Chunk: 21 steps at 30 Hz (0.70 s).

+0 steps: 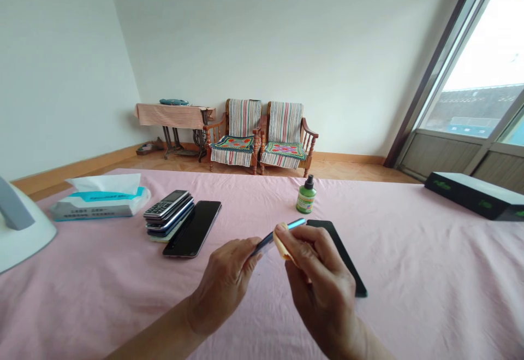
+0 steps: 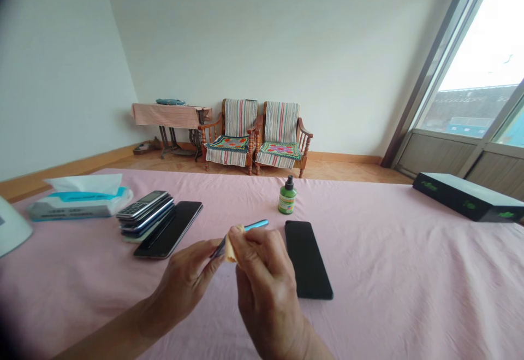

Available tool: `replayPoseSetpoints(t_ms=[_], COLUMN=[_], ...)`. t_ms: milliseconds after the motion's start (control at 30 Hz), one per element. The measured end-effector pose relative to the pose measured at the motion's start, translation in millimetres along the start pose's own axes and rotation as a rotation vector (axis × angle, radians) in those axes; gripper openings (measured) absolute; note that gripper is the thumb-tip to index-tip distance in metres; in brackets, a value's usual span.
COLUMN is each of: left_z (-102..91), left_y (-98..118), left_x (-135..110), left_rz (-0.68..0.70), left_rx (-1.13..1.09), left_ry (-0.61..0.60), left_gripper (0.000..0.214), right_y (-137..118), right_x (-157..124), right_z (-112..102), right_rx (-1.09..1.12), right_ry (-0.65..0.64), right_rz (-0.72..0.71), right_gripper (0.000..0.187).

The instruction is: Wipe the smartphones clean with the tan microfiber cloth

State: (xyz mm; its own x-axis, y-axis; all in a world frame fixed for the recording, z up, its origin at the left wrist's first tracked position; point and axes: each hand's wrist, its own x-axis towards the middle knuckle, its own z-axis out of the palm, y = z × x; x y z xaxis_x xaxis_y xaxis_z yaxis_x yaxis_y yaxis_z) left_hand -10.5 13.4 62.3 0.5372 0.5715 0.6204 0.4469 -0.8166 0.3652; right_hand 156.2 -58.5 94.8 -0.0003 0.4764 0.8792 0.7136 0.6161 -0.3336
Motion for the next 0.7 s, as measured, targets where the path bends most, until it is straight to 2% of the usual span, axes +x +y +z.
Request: replayPoseSetpoints(t_ms=[167, 267, 533, 700], left_z=[0.5, 3.3, 3.5, 9.7], left_y=[-2.8, -5.9, -14.7, -23.8], left_x=[-2.7, -3.8, 5.6, 5.9], left_rz=[-0.075, -0.170, -0.459, -0.542], left_rx=[-0.049, -0.206, -0.630, -0.751], left_ry=[0.042, 0.044, 0.097, 0.020], left_gripper=[0.015, 0.014, 0.023, 0.032], right_y=[17.2, 27.2, 29.7, 29.2], right_x=[3.3, 4.0, -9.9, -15.6], right_z=[-1.8, 0.2, 20.4, 27.9], right_rx=[-0.083, -0.060, 0.084, 0.171], right_ry=[0.087, 0.086, -0.100, -0.168], right_rz=[0.180, 0.263, 0.404, 0.540], right_gripper=[0.036, 0.030, 0.021, 0.026])
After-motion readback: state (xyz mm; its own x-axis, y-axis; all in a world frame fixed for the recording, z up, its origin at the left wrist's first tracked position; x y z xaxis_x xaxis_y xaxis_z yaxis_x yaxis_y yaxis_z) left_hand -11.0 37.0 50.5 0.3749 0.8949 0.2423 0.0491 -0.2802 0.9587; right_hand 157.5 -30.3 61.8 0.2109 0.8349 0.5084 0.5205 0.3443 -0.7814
